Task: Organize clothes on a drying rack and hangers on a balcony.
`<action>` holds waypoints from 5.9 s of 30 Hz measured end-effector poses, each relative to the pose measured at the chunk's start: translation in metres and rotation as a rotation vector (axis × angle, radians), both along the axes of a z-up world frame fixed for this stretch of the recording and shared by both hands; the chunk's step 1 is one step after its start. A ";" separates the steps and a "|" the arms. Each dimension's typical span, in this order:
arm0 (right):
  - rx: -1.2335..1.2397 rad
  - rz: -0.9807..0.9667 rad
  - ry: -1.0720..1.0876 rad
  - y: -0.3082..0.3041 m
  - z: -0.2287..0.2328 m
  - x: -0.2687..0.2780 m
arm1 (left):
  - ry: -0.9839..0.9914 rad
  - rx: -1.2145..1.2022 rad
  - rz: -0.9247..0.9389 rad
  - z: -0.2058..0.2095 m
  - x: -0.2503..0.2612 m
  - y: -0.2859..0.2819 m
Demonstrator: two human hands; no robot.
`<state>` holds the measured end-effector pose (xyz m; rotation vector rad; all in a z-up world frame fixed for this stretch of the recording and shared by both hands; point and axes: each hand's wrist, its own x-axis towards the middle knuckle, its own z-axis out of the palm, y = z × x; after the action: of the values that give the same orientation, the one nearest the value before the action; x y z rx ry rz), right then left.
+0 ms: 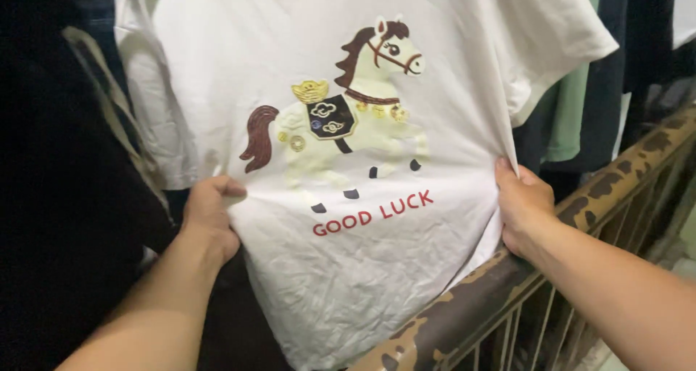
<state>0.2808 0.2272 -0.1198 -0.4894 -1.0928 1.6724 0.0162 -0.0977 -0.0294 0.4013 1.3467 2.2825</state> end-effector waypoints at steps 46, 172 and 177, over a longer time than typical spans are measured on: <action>0.205 -0.196 -0.158 -0.013 -0.003 0.009 | 0.233 -0.361 0.587 0.005 0.030 -0.005; -0.142 0.453 -0.086 -0.023 0.037 0.008 | 2.146 -0.443 0.541 0.016 0.089 0.170; -0.168 0.421 -0.087 -0.021 0.036 0.005 | 1.787 -0.674 0.851 0.031 0.072 0.145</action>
<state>0.2854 0.2059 -0.0838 -0.4634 -1.1816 2.1408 0.0882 0.0475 0.0020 2.1732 3.3633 1.2167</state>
